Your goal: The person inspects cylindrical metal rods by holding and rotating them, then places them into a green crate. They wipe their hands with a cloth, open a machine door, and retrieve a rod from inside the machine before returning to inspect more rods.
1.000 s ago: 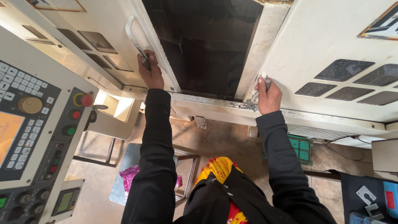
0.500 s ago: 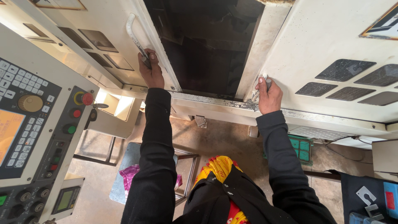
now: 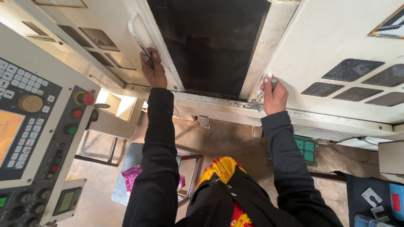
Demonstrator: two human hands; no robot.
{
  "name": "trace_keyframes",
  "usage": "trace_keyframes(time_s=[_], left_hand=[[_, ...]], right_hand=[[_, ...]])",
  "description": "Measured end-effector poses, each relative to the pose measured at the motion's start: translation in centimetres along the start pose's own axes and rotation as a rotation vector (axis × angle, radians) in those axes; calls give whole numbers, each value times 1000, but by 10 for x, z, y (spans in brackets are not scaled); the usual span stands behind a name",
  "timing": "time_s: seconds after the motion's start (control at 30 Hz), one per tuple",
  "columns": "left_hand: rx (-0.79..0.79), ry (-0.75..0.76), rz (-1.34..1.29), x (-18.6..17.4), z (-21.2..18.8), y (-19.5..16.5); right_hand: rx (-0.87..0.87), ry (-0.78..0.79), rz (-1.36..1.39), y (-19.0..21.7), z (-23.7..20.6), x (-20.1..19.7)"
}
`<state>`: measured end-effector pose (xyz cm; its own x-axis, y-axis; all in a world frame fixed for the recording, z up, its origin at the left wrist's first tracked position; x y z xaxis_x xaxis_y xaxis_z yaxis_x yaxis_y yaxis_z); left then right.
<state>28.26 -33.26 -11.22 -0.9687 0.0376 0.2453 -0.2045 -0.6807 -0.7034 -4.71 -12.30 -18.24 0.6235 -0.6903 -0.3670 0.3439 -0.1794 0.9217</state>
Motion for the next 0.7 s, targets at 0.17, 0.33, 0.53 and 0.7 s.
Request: trace_keyframes(time_s=[0.17,0.33,0.53,0.7], left_hand=[[7,1,0,1,0,0],[17,8,5,0,0,-1],[10,5,4,-2,-1,0],[-10,-6,8,-3,-2,0]], right_hand=[[-18,4,-4,-1,0,0],[-1,1,4,-2,1,1],[-14,-3,19,-2,-1,3],[-14,-4,16,-2,-1,4]])
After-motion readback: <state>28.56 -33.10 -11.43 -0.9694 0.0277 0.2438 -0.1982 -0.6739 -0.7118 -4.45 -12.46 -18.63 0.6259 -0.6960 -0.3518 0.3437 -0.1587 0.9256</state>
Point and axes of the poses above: each hand's wrist, its own z-axis towards the middle knuckle, its own x-axis out of the palm, y = z × x, the point moved 4 cm from there along z, towards the middle knuckle, and after that the axes turned 11 degrees about x, right-handed, at the moved point
